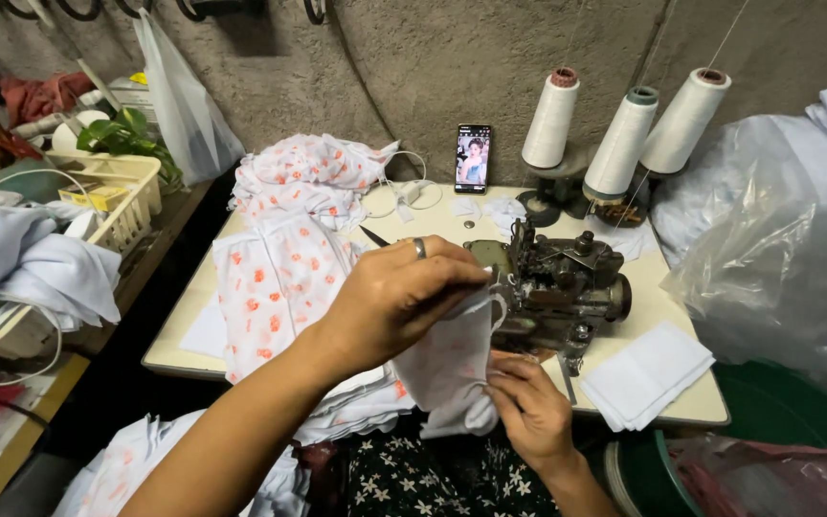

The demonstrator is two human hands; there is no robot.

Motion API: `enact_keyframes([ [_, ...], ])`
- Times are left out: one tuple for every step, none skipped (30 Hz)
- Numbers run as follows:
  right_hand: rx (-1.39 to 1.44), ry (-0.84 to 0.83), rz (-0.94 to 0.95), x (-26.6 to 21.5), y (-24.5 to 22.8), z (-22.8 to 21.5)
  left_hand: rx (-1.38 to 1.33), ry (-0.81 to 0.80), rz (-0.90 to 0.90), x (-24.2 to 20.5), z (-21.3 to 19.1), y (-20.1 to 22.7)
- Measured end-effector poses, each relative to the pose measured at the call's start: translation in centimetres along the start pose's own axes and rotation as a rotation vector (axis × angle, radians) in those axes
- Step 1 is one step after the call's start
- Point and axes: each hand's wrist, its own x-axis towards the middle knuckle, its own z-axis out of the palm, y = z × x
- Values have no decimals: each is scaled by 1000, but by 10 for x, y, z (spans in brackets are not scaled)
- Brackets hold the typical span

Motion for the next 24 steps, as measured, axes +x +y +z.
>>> enact_keyframes([
  [1, -1, -1, 1, 1, -3, 1, 1, -1, -1, -2, 0],
  [43, -28, 50, 2, 2, -6, -24, 14, -5, -1, -4, 0],
  [85, -54, 101, 2, 3, -9, -50, 27, -8, -2, -6, 0],
  [86, -56, 100, 1, 6, -12, -49, 29, -9, -2, -7, 1],
  [127, -74, 150, 0, 10, -14, -87, 25, -31, -2, -9, 2],
  [168, -93, 202, -1, 13, -17, -126, 21, -55, -2, -10, 3],
  [168, -95, 202, 1, 12, -18, -126, 23, -57, -2, -11, 4],
  [256, -107, 265, 2, 12, -18, -157, 28, -66, -2, -11, 4],
  [344, -119, 329, 3, 11, -19, -189, 32, -75, -2, -11, 5],
  [342, -118, 329, 1, 14, -18, -190, 32, -73, -2, -12, 4],
  [323, -105, 364, -1, 17, -17, -201, 18, -78, -2, -12, 4],
  [304, -94, 397, -3, 21, -16, -210, 4, -82, -2, -13, 4],
  [304, -93, 395, -5, 23, -15, -210, 5, -80, -3, -12, 2],
  [359, -105, 483, -8, 24, -15, -233, -5, -109, -5, -11, 0],
  [415, -116, 571, -11, 26, -14, -256, -16, -137, -6, -10, -3],
  [413, -115, 571, -16, 31, -12, -258, -16, -136, -7, -7, -7],
  [394, -102, 595, -21, 37, -10, -294, -5, -131, -9, -5, -12],
  [374, -89, 620, -27, 42, -8, -330, 5, -127, -10, -2, -17],
  [371, -87, 621, -33, 45, -6, -333, 4, -126, -13, 3, -25],
  [431, -77, 686, -39, 49, -3, -372, -7, -149, -16, 8, -34],
  [490, -65, 751, -45, 53, -1, -410, -18, -173, -19, 13, -43],
  [487, -62, 753, -50, 55, 0, -414, -19, -171, -21, 22, -58],
  [559, -122, 729, -55, 56, 2, -412, -55, -292, -24, 31, -73],
  [631, -182, 706, -60, 58, 2, -410, -92, -412, -26, 41, -88],
])
